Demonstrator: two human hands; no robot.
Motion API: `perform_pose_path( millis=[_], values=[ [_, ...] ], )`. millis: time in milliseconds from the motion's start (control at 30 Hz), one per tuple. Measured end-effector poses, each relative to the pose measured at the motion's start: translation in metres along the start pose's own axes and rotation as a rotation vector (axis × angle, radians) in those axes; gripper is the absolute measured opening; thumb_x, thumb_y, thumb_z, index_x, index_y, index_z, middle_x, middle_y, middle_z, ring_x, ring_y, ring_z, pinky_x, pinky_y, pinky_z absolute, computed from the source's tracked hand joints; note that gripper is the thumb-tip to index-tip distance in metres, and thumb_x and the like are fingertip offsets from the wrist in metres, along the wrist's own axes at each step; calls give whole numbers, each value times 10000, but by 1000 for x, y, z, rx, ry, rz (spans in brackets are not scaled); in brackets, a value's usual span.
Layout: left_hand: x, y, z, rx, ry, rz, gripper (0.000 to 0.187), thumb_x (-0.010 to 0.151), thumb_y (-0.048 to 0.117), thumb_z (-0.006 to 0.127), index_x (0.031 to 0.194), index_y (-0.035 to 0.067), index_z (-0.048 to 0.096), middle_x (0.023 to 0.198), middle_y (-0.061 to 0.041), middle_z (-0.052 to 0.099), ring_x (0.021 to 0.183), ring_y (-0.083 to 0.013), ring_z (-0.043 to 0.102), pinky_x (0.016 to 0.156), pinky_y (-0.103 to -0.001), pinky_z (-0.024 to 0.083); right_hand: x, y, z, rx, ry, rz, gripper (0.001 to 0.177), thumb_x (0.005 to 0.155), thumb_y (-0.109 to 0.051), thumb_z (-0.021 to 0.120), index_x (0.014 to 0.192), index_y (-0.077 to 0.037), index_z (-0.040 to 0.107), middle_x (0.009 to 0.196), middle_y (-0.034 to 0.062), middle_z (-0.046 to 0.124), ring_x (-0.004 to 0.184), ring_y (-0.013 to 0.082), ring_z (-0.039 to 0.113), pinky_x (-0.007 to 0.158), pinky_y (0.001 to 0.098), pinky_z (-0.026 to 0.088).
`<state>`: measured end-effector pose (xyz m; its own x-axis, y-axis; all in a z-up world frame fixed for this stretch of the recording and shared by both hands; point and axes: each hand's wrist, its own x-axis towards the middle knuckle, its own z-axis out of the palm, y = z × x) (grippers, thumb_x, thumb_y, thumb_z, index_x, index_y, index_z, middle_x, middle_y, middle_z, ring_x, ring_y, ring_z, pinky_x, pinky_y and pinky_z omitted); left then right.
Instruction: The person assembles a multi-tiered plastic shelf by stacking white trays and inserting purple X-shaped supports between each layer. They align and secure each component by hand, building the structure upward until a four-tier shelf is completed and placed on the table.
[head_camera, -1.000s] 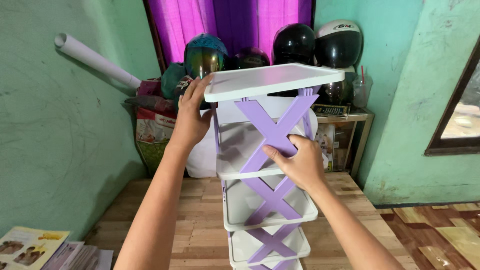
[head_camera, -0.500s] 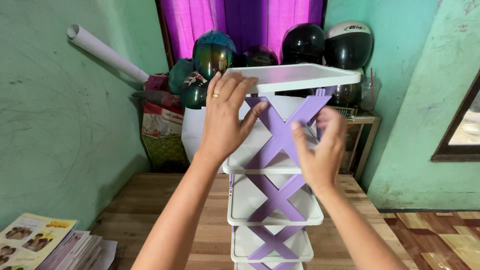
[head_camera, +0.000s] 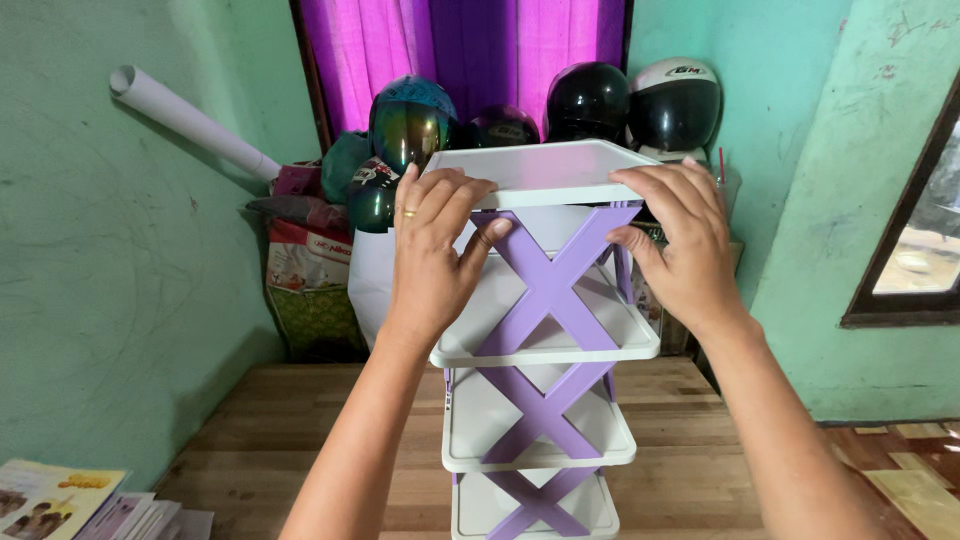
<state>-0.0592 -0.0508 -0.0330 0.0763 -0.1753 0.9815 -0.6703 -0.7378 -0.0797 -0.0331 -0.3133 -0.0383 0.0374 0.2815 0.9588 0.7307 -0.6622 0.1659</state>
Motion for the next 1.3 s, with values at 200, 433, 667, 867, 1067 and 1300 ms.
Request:
perform_pose_path(
  millis=[200,433,667,867,1067,1300],
  values=[
    [-5,2,8,38,56,-12,295,973,282,730,1176,73,684,1130,-53,670,1295,-299,546,1248,-557,253,-5,5,13,-36,101,16,463,829,-258,832,1243,-92,707,1204,57,693,1173,295,579,1073,428,432],
    [-11,-1,16,11,87,-34,270,979,277,723,1164,84,688,1138,-39,675,1304,-281,547,1254,-557,230,-12,10,22,-51,167,32,417,805,-178,848,1198,-101,733,1143,25,704,1103,252,595,1039,397,438],
    [-10,3,11,22,63,-18,302,974,235,737,1216,71,661,1175,-65,651,1306,-289,544,1261,-559,229,-6,1,15,-32,127,17,429,870,-271,814,1242,-93,697,1170,56,687,1150,295,578,1100,439,419],
    [-5,2,-13,-1,-81,103,582,871,257,790,1358,26,569,1270,-129,611,1289,-345,526,1200,-540,300,1,-44,1,-296,-26,-2,725,883,-372,789,1422,28,515,1453,218,517,1410,407,423,1220,579,238],
    [-1,-1,-23,-29,-121,161,723,738,243,848,1356,6,557,1277,-134,609,1227,-349,533,1104,-489,393,22,-83,35,-156,-127,-55,917,700,-334,848,1414,105,476,1424,257,501,1384,403,431,1196,516,285],
    [-4,-9,-9,-16,-34,135,562,796,212,828,1298,65,623,1228,-71,645,1177,-290,561,1064,-444,418,30,-82,39,-172,-48,-116,630,830,-278,846,1303,42,580,1282,184,618,1224,353,561,1113,488,398]
  ],
)
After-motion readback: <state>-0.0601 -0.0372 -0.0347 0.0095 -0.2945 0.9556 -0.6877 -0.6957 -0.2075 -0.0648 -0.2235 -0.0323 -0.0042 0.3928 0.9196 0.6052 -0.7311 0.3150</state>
